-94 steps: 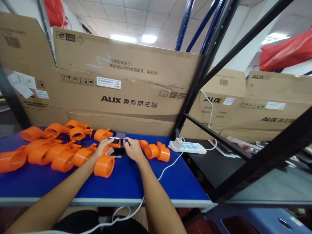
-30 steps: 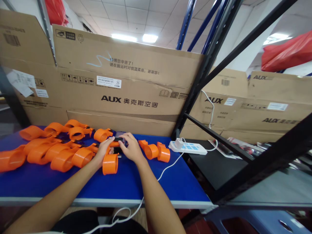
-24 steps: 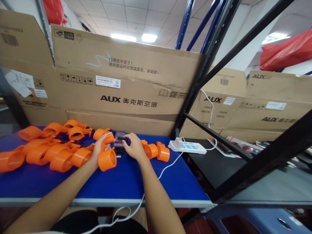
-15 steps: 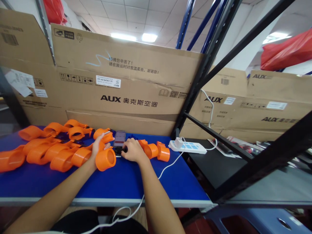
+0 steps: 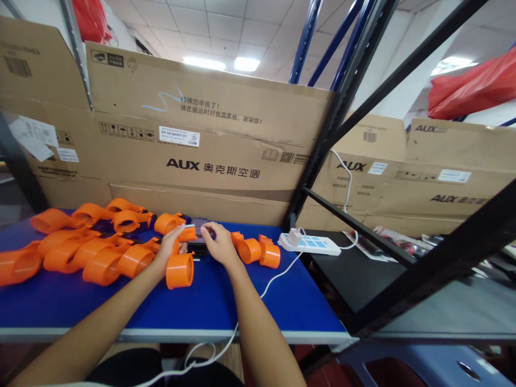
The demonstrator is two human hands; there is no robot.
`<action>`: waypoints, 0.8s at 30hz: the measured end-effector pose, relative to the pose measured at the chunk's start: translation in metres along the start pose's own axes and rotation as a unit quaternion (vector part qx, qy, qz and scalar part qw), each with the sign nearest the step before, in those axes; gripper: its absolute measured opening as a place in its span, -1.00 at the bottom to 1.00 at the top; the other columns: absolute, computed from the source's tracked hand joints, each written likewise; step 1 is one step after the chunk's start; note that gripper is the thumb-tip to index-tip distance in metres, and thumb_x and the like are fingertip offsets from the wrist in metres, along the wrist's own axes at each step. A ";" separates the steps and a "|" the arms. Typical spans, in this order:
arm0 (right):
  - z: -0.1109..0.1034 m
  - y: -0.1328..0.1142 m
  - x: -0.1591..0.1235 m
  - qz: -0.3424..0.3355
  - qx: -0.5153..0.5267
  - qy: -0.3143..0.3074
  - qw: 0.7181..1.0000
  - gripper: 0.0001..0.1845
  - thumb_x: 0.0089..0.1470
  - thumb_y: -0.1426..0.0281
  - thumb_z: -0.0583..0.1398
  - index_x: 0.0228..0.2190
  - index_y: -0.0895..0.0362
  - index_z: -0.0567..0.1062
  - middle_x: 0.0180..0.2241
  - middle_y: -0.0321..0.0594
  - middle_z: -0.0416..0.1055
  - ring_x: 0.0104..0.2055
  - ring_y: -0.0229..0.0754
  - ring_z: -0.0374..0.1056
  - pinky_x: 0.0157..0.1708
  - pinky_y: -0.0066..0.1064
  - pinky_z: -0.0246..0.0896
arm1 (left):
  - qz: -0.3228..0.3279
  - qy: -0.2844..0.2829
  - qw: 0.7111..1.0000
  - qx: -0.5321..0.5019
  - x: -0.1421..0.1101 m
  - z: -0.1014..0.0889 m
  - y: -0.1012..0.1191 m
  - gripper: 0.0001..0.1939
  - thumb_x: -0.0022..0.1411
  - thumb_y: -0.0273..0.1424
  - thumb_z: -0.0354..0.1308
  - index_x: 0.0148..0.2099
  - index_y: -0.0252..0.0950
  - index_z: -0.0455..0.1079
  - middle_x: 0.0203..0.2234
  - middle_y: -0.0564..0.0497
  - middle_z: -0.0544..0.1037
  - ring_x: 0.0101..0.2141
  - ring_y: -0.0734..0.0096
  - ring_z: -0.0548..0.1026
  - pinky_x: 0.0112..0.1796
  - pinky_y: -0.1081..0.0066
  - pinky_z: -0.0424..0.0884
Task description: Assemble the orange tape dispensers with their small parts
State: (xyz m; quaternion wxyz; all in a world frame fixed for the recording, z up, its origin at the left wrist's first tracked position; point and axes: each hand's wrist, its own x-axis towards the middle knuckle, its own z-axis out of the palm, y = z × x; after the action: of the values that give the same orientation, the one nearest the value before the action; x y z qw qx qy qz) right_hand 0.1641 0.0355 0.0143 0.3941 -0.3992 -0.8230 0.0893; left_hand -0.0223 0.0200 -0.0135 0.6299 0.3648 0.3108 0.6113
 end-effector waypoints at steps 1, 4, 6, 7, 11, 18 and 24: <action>0.001 -0.001 0.000 0.000 0.029 0.008 1.000 -0.68 0.41 0.21 0.04 -0.07 0.04 0.54 -0.12 -0.19 0.57 -0.13 -0.13 0.44 -0.11 -0.30 0.29 | 0.004 -0.001 1.000 0.013 -0.001 0.002 -0.002 -0.58 0.08 -0.05 0.40 -0.33 -0.32 0.45 -0.75 0.14 0.38 -0.79 0.57 0.26 -0.71 0.51 0.05; 0.003 -0.004 0.000 -0.010 0.086 0.005 0.996 -0.72 0.33 0.18 0.15 -0.09 0.03 0.57 -0.12 -0.20 0.59 -0.12 -0.11 0.46 -0.04 -0.26 0.30 | 0.010 -0.014 0.999 0.047 -0.007 0.007 -0.007 -0.59 0.06 -0.09 0.42 -0.29 -0.34 0.49 -0.71 0.14 0.40 -0.78 0.58 0.27 -0.72 0.51 0.04; 0.004 -0.005 -0.001 -0.018 0.082 -0.010 0.996 -0.77 0.30 0.21 0.19 -0.13 0.03 0.59 -0.12 -0.18 0.59 -0.09 -0.09 0.46 0.04 -0.21 0.27 | 0.014 -0.022 0.998 0.062 -0.009 0.009 -0.008 -0.60 0.07 -0.09 0.42 -0.28 -0.36 0.52 -0.69 0.12 0.41 -0.78 0.59 0.26 -0.73 0.52 0.04; 0.004 -0.006 -0.001 -0.018 0.080 -0.013 0.997 -0.78 0.30 0.23 0.20 -0.14 0.03 0.59 -0.12 -0.18 0.59 -0.09 -0.09 0.46 0.05 -0.20 0.26 | 0.016 -0.023 0.997 0.067 -0.010 0.010 -0.009 -0.60 0.07 -0.10 0.41 -0.28 -0.36 0.53 -0.69 0.12 0.41 -0.78 0.61 0.25 -0.73 0.52 0.03; 0.002 -0.005 0.000 -0.007 0.092 0.001 0.996 -0.81 0.26 0.26 0.22 -0.18 0.04 0.61 -0.19 -0.18 0.59 -0.14 -0.09 0.46 -0.03 -0.22 0.30 | 0.024 -0.023 0.997 0.076 -0.009 0.009 -0.008 -0.61 0.08 -0.11 0.40 -0.27 -0.36 0.54 -0.65 0.09 0.44 -0.77 0.62 0.25 -0.73 0.53 0.02; 0.002 -0.002 0.003 -0.003 0.062 0.035 0.997 -0.86 0.21 0.26 0.27 -0.30 0.05 0.59 -0.21 -0.18 0.57 -0.09 -0.07 0.42 0.02 -0.18 0.24 | 0.028 -0.009 0.998 0.064 -0.007 0.010 -0.010 -0.64 0.04 -0.14 0.44 -0.31 -0.34 0.52 -0.66 0.11 0.42 -0.77 0.62 0.23 -0.73 0.54 -0.01; -0.005 0.010 0.004 0.033 0.030 0.106 0.993 -0.86 0.20 0.26 0.25 -0.31 0.05 0.57 -0.23 -0.18 0.57 -0.13 -0.06 0.42 -0.05 -0.21 0.27 | 0.023 0.017 0.999 0.014 -0.004 0.005 -0.005 -0.63 0.05 -0.12 0.44 -0.36 -0.31 0.45 -0.73 0.16 0.37 -0.78 0.62 0.23 -0.72 0.56 0.02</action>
State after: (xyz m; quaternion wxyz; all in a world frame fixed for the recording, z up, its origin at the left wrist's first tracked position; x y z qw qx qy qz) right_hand 0.1720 0.0442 0.0160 0.4875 -0.4210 -0.7603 0.0840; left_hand -0.0156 0.0159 -0.0155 0.6051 0.3706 0.3216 0.6270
